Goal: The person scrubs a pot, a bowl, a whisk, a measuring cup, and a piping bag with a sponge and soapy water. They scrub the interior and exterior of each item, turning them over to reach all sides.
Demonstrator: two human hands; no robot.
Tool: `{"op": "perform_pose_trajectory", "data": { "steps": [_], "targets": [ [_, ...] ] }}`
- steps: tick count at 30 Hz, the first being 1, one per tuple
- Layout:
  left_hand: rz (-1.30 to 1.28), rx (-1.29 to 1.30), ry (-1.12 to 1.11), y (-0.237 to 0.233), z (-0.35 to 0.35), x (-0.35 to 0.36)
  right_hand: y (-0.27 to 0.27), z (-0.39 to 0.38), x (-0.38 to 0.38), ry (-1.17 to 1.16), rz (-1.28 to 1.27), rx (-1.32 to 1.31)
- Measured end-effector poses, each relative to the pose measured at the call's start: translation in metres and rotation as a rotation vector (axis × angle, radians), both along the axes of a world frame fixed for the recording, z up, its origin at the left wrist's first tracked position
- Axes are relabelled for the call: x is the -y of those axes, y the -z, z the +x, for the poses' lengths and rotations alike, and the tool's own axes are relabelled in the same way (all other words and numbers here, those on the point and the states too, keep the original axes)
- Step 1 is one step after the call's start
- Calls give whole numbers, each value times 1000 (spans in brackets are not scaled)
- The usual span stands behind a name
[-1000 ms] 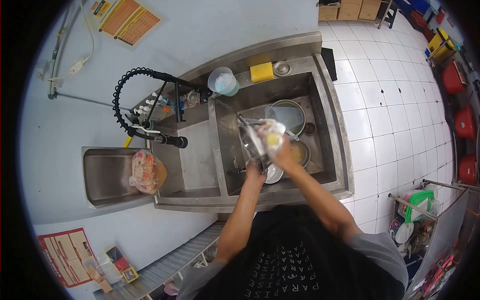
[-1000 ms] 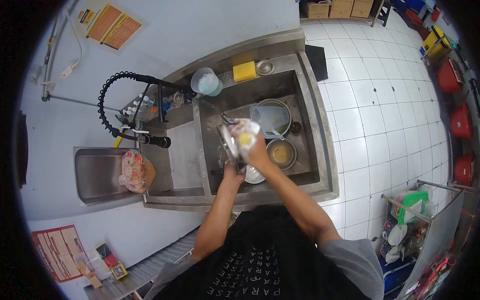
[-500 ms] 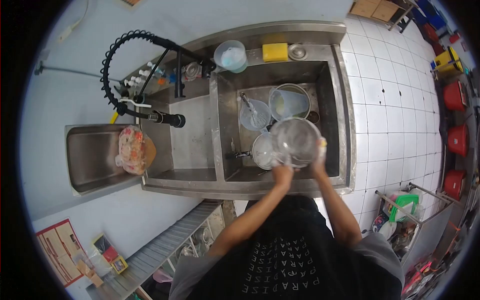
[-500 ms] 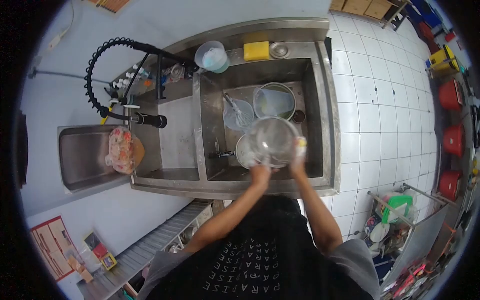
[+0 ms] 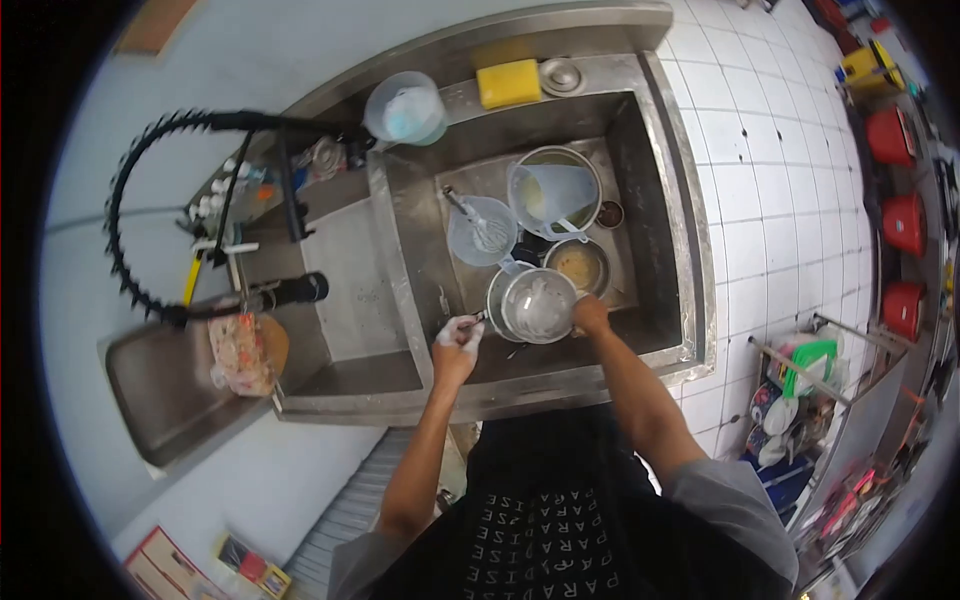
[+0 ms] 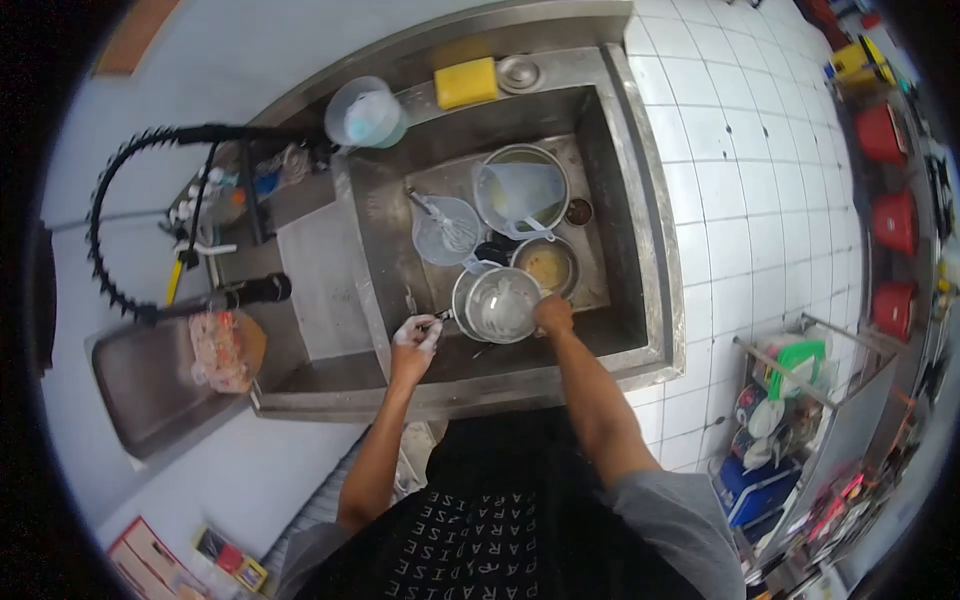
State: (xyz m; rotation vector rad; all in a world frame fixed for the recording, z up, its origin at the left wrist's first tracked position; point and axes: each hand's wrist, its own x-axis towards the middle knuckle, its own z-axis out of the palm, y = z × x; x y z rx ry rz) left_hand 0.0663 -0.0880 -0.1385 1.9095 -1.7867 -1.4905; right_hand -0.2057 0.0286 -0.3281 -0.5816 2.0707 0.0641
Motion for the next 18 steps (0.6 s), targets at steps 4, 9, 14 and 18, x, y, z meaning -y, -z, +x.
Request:
{"op": "perform_pose_trajectory", "data": {
  "steps": [4,9,14,18],
  "targets": [
    [-141,8,221,-21,-51,-1,-40,29,13,-59,210,277],
    [-96,-61,509,46,-164,-10,-22,34,22,-487,151,107],
    [-305,559,752,150,-215,15,-144,-39,31,-477,176,96],
    [-261,606,762,174,-215,23,-212,-76,-5,-134,-24,-143]
  ]
}}
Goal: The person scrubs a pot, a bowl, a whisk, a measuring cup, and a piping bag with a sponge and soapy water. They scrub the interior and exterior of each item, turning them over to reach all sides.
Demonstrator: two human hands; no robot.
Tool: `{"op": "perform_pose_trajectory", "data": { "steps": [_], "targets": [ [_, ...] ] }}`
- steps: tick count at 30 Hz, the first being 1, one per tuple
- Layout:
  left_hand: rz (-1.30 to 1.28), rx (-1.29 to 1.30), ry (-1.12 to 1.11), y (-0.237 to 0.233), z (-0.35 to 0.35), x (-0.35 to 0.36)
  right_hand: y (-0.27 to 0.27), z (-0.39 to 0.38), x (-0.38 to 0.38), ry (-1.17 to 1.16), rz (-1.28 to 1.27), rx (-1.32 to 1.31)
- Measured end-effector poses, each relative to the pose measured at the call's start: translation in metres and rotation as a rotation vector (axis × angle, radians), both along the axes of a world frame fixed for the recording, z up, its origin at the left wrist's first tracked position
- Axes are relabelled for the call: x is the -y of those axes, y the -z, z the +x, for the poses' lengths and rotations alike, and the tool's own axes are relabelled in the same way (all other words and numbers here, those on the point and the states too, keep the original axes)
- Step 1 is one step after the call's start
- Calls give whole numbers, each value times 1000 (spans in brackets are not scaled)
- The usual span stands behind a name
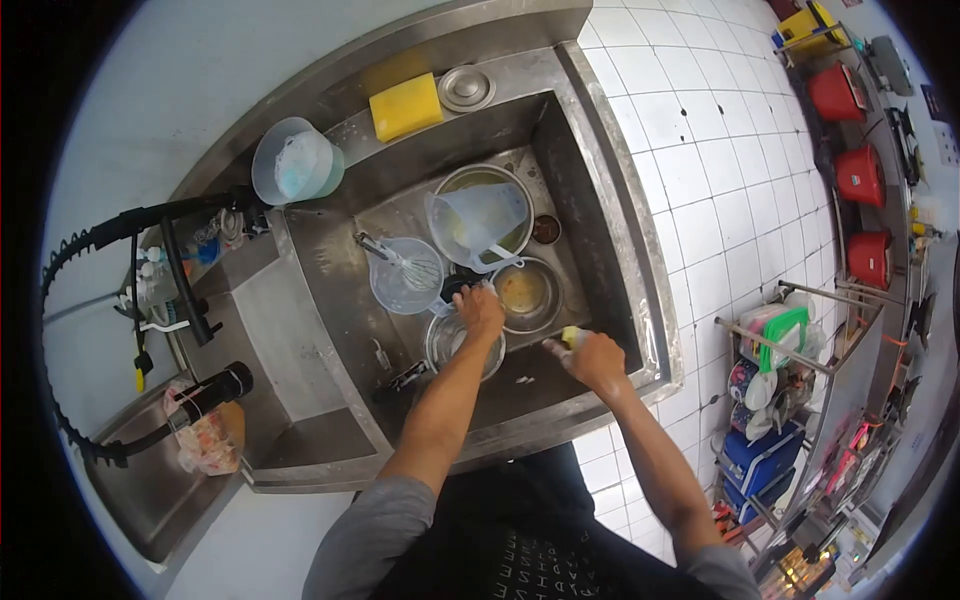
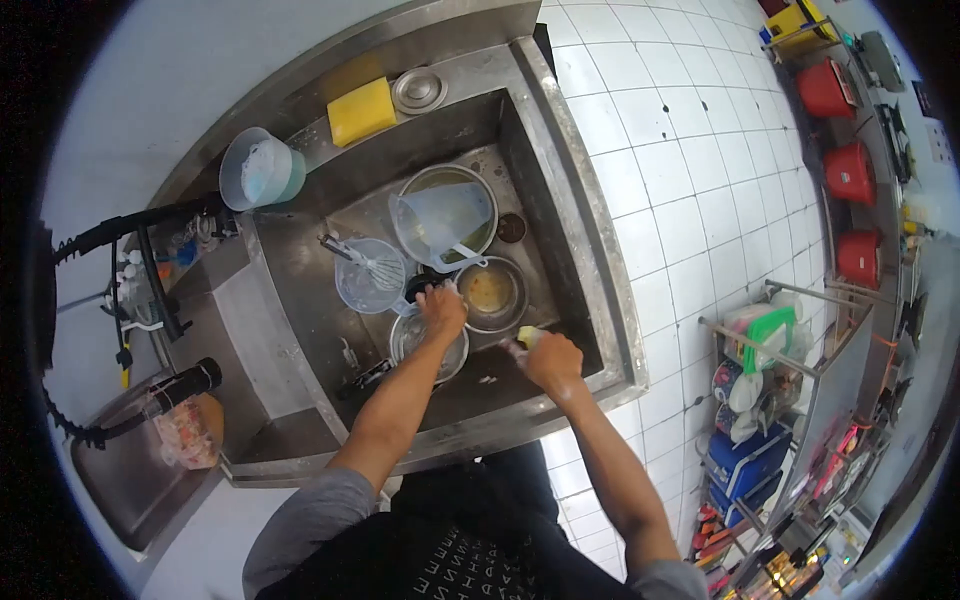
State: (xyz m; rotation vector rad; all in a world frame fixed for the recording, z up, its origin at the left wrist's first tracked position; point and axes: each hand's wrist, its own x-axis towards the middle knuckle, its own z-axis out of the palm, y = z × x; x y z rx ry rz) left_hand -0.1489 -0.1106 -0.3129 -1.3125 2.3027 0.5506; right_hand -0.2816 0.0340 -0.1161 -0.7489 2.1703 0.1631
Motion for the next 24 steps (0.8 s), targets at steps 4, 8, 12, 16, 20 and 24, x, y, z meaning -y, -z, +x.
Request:
{"op": "perform_pose_trajectory", "data": {
  "steps": [4,8,12,16,20,24],
  "targets": [
    [-12,-292,-86,14,4,-18,21,-17,-44,339,-312,-32],
    [59,-577,-208,15,21,-25,-3,-19,-43,434,-586,70],
    [264,-636,-398,-73,47,-29,-3,-14,-41,211,-657,-136],
    [395,-836,-503,-138,89,-23,-10,-8,-25,174,-589,-94],
    [214,-937,-639,-255,130,6,-49,-1,8,409,-501,698],
    [-486,-1088,-1080,-292,228,60,-26,14,20,22,-722,-62]
  ]
}}
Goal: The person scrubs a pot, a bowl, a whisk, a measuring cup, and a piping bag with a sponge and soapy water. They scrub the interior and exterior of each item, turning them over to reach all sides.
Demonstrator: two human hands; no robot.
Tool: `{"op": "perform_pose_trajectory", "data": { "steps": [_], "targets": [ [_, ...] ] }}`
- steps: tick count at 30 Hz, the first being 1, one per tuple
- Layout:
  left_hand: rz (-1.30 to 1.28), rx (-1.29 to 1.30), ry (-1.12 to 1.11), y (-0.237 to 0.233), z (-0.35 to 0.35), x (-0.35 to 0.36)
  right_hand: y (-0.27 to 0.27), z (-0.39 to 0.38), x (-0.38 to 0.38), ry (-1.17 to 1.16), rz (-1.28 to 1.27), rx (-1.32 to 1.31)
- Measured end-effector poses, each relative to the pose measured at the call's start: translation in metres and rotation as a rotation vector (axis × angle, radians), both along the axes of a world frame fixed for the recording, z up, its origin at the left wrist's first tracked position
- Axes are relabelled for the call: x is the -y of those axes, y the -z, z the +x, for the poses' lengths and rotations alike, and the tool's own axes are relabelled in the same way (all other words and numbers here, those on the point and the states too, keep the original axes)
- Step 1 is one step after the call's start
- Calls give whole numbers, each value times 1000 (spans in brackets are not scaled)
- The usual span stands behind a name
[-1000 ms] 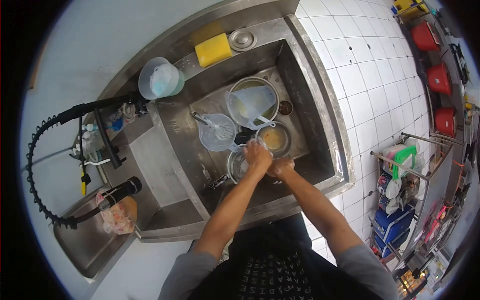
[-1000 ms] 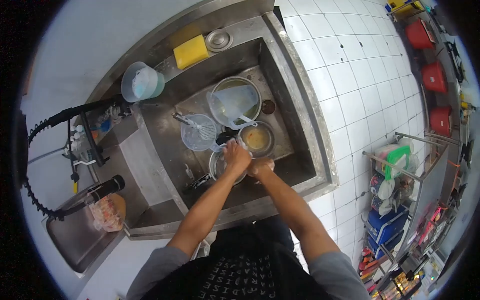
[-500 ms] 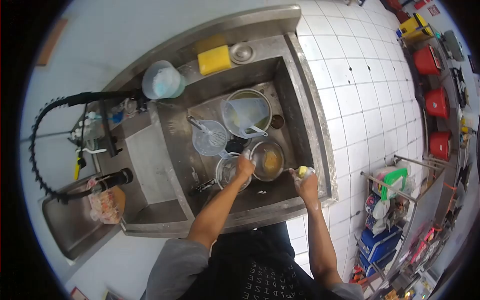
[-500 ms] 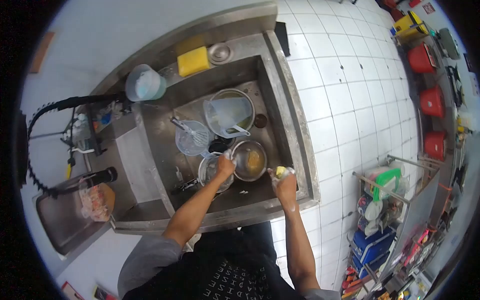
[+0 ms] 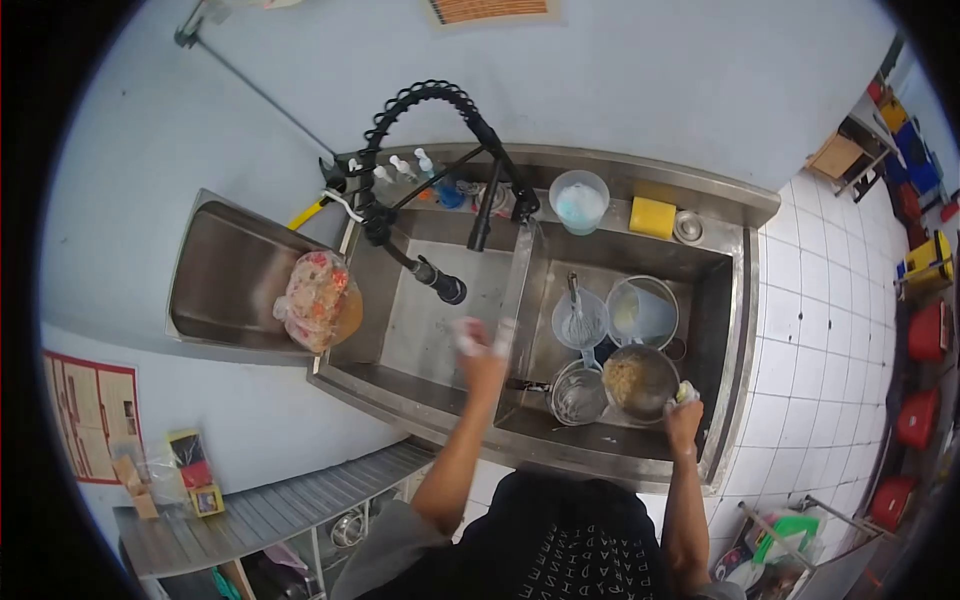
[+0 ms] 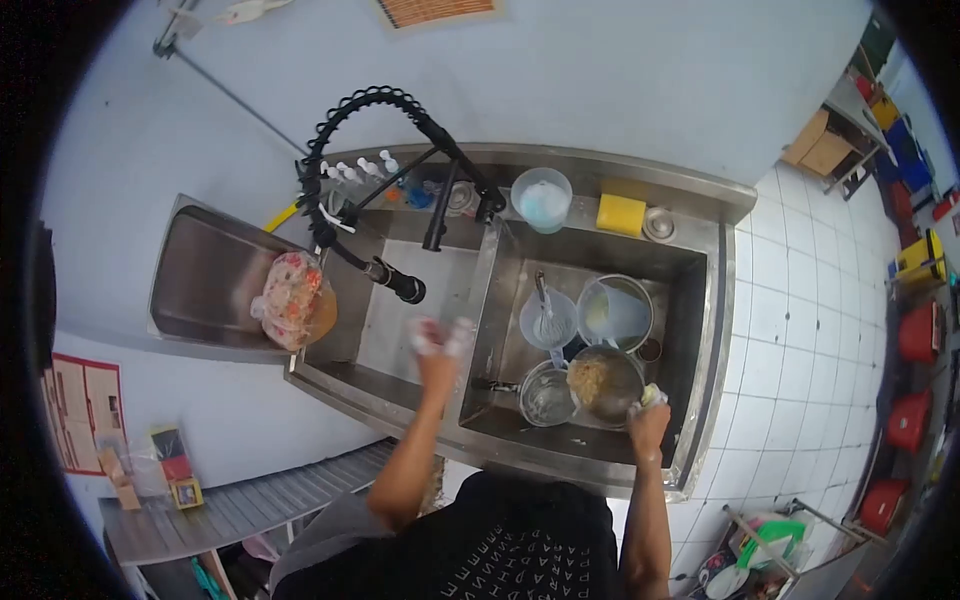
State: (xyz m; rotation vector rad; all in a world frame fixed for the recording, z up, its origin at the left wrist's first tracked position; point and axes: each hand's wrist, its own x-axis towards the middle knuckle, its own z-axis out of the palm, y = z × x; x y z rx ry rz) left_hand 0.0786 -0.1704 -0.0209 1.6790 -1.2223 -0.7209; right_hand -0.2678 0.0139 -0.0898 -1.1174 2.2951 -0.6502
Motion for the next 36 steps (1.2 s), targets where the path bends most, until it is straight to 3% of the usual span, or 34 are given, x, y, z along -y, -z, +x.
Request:
{"op": "perform_pose_trajectory", "data": {
  "steps": [1,3,5,7,8,9,10,11,13,16,19,23,26,29,31,34,36],
  "targets": [
    [-73,32,-130,-7,32,15,-3,6,2,-35,-36,-286],
    [-239,103,-114,-30,72,49,-10,16,13,-8,-314,-271],
    [-298,328,69,-60,90,72,-19,23,24,85,-474,-192],
    [-99,12,290,-50,98,90,-18,27,40,156,-531,-172],
    [-61,-98,343,-51,85,85,-29,34,45,243,-367,-15],
    [-17,-206,389,-51,71,79,-5,28,52,224,-272,-13],
    [-7,-233,423,-51,53,69,6,32,63,200,-305,-13],
    [0,-259,454,-50,37,59,20,29,69,123,-168,145],
    [3,-370,468,-43,2,43,26,49,83,247,-53,649],
    [89,-523,430,-41,-29,30,14,84,94,284,-178,823],
    [42,-529,435,-40,-28,25,4,95,94,316,-105,881],
    [-182,-362,339,-6,-17,-1,-24,84,80,273,-11,876],
    [418,-291,357,4,-28,-42,-26,62,62,151,63,884],
    [602,-451,584,75,-39,-45,-25,49,47,53,113,808],
    [487,-259,717,70,-53,-43,-46,40,45,64,224,680],
    [185,40,755,29,-81,-52,-43,36,24,156,-46,167],
    [-49,272,789,15,-93,-55,-32,41,26,74,17,297]
  ]
}}
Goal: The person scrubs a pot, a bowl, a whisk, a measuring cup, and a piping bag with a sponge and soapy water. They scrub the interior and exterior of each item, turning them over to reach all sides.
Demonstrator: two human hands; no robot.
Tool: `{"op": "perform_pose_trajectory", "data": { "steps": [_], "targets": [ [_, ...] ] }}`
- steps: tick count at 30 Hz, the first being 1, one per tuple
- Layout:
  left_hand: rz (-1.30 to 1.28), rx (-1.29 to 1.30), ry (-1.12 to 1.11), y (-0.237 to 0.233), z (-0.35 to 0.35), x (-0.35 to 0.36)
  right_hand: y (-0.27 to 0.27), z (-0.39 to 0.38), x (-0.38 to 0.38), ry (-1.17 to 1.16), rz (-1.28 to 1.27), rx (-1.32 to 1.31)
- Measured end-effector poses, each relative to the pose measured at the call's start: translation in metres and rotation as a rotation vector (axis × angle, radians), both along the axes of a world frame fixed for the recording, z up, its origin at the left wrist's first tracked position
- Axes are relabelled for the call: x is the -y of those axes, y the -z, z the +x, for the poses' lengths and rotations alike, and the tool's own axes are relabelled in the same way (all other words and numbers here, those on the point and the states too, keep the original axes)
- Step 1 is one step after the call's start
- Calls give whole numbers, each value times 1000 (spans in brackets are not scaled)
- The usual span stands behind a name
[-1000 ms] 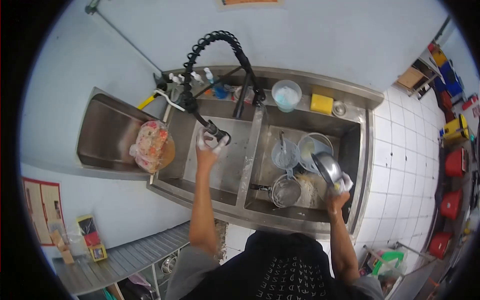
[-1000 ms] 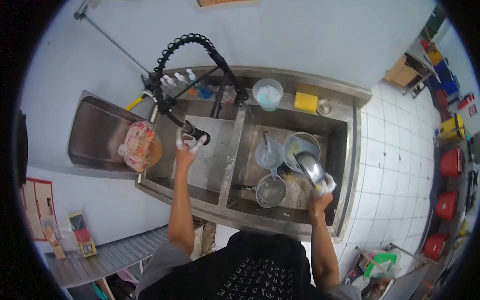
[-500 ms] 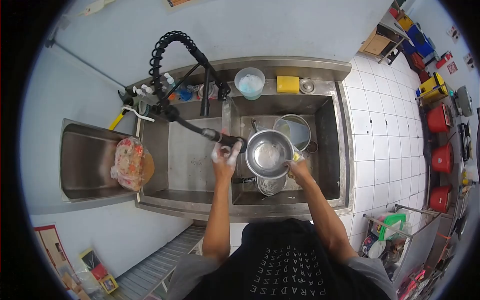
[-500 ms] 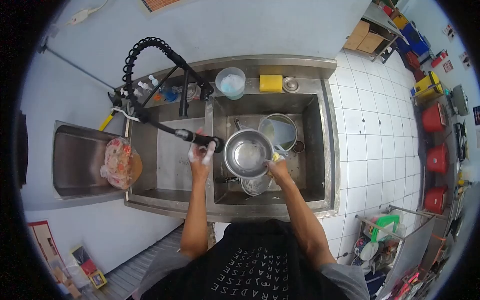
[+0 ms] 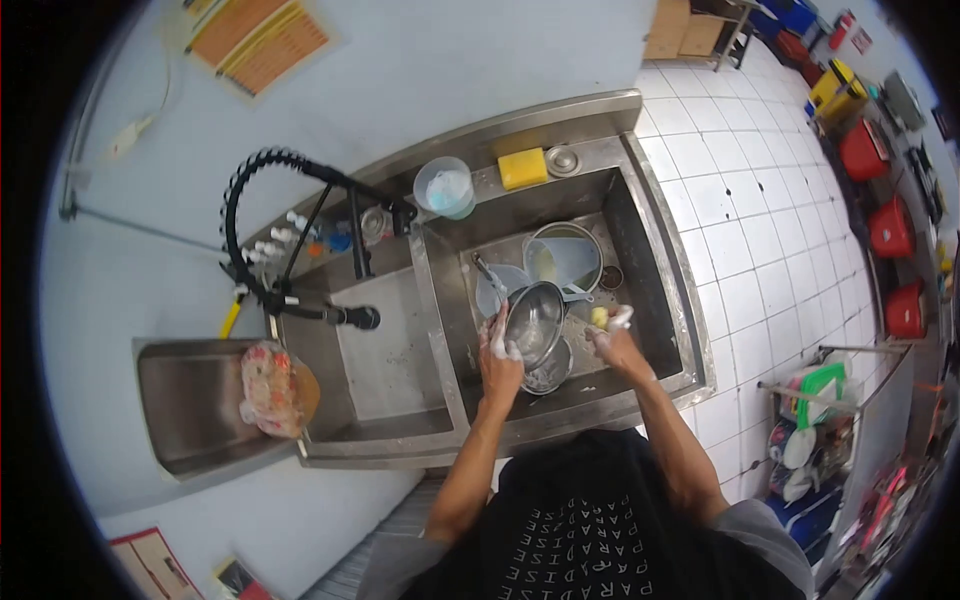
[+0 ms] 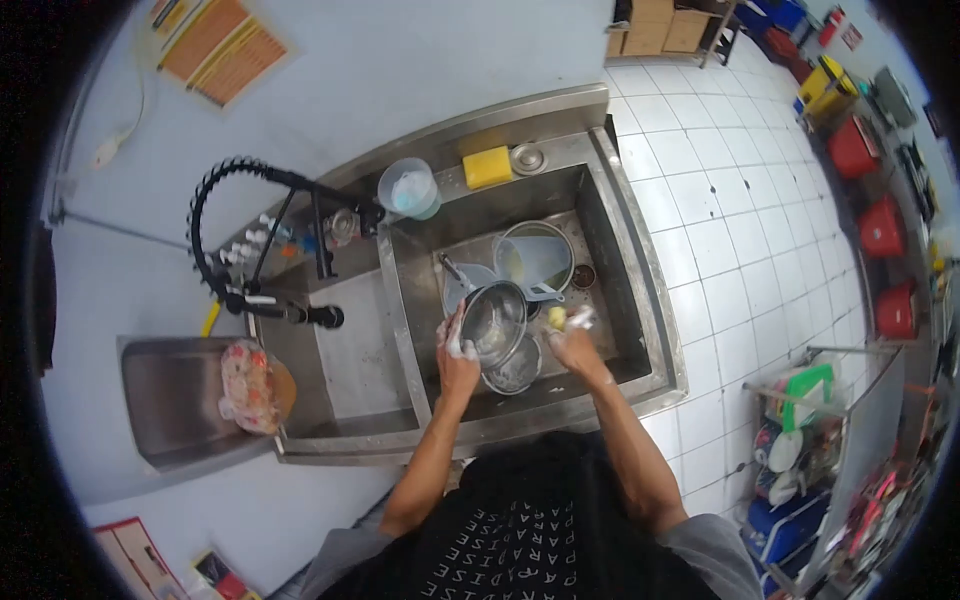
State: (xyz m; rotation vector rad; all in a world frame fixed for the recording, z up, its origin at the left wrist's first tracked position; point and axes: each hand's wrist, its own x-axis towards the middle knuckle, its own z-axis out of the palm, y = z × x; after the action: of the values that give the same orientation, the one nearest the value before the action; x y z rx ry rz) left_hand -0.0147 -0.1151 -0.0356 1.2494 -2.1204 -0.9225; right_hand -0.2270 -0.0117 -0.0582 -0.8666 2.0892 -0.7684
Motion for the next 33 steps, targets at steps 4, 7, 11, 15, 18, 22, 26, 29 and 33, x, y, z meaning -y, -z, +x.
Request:
{"op": "perform_pose_trajectory", "data": {
  "steps": [4,7,11,15,18,22,26,29,33],
  "targets": [
    [179,-64,-32,-25,-34,-20,27,36,15,-101,-37,70],
    [227,-30,-28,3,-55,-48,42,51,35,-31,-76,7],
    [557,-143,-224,11,-44,-35,53,50,31,-462,-171,-103],
    [569,-97,-192,21,-36,-36,36,34,35,-502,57,-98],
    [590,-181,-182,41,-38,-36,36,30,22,-686,-32,-90],
    [682,-316,-248,33,-35,-41,52,26,2,-618,-269,-254],
    [764,-353,-238,24,-44,-52,69,61,29,-384,-768,-65],
    [832,-490,-295,11,-29,-46,36,45,25,-583,-415,57],
    [897,-249,-446,3,-46,-65,53,38,37,-561,-231,-126]
  ]
}}
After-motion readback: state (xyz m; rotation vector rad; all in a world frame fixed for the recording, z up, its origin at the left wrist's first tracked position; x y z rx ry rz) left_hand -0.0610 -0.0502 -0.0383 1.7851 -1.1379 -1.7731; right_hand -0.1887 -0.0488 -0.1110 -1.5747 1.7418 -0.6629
